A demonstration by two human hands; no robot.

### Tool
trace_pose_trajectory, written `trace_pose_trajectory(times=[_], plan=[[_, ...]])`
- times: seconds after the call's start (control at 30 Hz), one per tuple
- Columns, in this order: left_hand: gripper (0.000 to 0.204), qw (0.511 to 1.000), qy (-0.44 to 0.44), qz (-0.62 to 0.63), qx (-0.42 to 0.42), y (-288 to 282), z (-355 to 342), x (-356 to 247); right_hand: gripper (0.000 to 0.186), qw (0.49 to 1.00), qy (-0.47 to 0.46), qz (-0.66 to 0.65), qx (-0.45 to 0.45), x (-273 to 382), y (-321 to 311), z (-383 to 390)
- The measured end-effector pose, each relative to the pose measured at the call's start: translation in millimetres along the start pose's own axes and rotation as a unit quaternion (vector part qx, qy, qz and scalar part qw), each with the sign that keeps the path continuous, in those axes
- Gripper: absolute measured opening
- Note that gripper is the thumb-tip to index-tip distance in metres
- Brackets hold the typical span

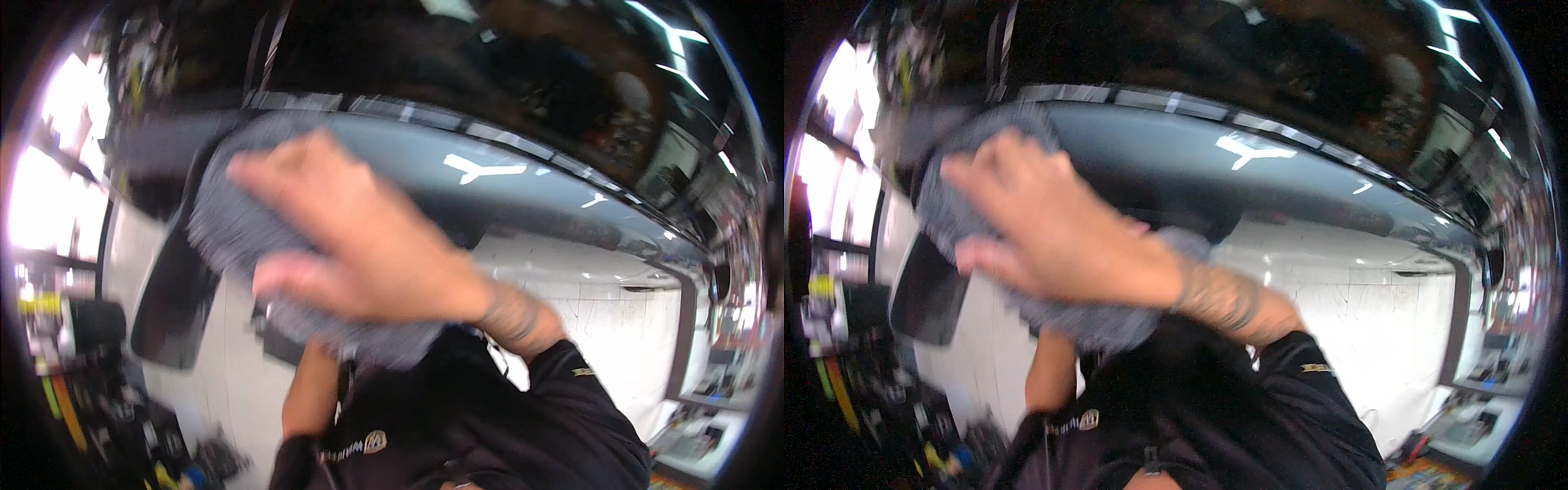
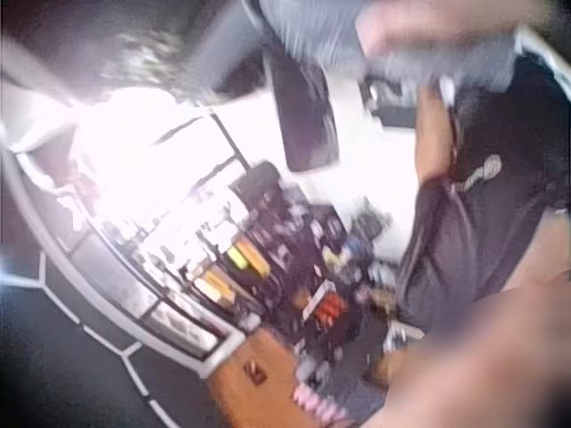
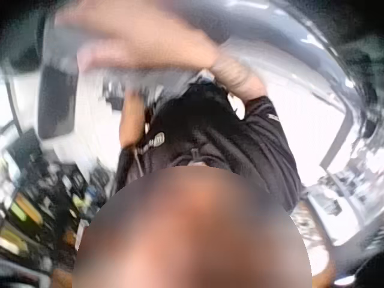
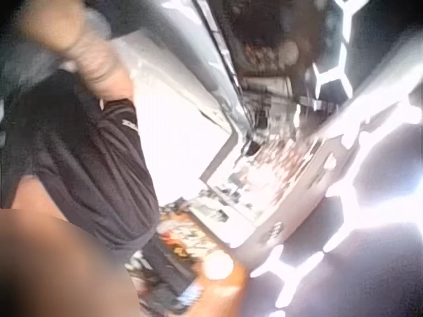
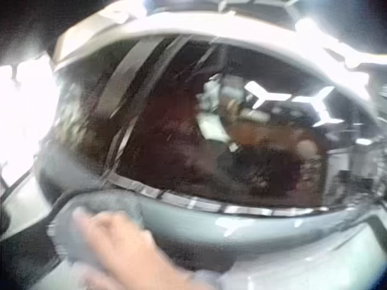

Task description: The person cleans the side of a dark-colored car with a microfiber cloth. They then use a squeegee tool to smooth a protective film along the car's body lines and edges, ensuring a tight fit and removing air bubbles.

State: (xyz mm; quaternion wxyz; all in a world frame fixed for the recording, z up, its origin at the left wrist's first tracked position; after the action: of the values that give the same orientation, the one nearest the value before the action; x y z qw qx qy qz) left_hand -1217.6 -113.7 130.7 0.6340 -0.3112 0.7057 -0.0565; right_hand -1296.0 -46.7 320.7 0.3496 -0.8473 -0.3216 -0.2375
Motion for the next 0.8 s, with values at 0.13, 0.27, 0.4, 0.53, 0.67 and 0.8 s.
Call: trace_pose_trajectory(times=[0.13,0.27,0.4,0.53,0.67,0.8], plan=[[0.092,0.999,-0.012,-0.042,0.021,-14.0,28.8,-47.6,0.120,0.986,0.046,-0.160,-0.001,4.3,-21.4,60.7],[0.090,0.988,0.102,-0.119,0.000,-33.8,17.6,-170.3,0.126,0.950,0.076,-0.300,-0.046,13.7,-16.0,124.2],[0.093,0.956,0.156,-0.248,-0.008,-41.2,-60.4,-263.6,0.116,0.980,0.078,-0.176,-0.058,13.7,-73.6,155.1],[0.096,0.974,0.204,-0.072,0.074,-40.9,-44.8,-277.4,0.106,0.941,0.013,0.249,-0.229,11.7,-286.3,156.2],[0.076,0.971,0.117,-0.076,0.192,-36.9,60.7,-179.6,0.096,0.813,0.078,0.539,-0.205,2.7,-462.5,117.8],[0.047,0.975,-0.171,-0.062,0.130,-27.6,174.1,-34.4,0.087,0.776,0.170,0.603,-0.066,-54.2,-512.6,66.1]])
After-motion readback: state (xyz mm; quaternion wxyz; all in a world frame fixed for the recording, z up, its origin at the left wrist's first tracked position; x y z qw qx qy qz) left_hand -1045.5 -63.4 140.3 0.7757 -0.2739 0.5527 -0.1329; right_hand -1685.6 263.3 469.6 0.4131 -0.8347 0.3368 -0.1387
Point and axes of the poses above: each hand's wrist, its own z-axis away from the middle knuckle, its own y-axis out of the palm, x = y × z, the point moved 4 cm from there along -z, towards the middle knuckle, and after that the axes turned 9 degrees about -z, right-handed, at the moved point
